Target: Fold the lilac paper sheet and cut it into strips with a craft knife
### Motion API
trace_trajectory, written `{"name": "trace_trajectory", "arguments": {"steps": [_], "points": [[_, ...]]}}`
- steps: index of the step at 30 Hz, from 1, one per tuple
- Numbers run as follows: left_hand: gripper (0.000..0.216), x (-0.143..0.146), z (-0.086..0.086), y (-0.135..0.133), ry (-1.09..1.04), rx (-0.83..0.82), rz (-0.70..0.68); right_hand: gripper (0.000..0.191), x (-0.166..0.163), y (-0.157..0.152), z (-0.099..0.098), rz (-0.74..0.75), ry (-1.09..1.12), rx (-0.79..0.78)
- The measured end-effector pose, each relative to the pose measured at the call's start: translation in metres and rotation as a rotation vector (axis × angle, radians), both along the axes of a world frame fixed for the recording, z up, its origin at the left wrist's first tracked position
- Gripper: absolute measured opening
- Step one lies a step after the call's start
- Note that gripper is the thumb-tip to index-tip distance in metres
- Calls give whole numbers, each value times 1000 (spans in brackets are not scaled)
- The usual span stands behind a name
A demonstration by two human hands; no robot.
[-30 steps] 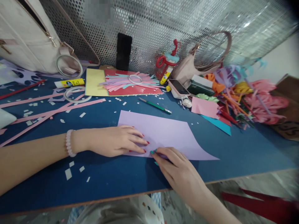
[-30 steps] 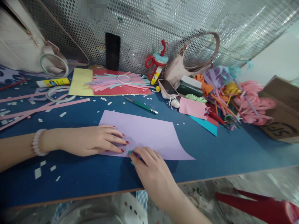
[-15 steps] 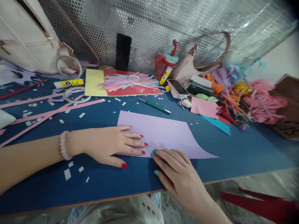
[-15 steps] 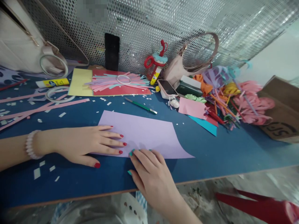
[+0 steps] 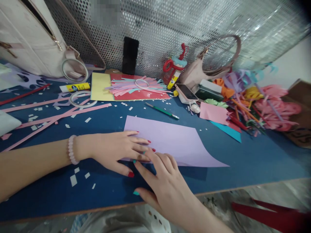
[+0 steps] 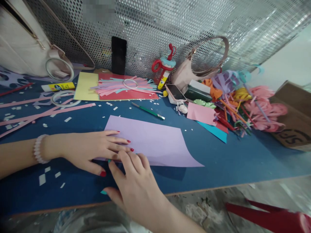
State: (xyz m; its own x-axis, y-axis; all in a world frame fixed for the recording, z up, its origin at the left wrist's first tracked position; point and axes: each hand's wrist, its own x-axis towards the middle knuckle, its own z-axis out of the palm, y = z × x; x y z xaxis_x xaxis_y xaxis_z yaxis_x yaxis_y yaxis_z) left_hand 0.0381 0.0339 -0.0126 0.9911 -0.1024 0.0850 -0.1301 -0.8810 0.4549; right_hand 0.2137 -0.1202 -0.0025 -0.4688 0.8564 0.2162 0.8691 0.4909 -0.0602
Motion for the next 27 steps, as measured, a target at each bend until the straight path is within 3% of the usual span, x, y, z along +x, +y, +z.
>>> {"name": "trace_trajectory", "arguments": {"steps": [5,12,27], "points": [[59,2,3,0,26,18,6,40,1,-3,-4,-56,42,-13],[60,1,2,1,9,16,2,33,4,-14,-12,-192,77,91],[57,2,3,2,93,40,5,26,10,-22,-17,-297,154,228]]}}
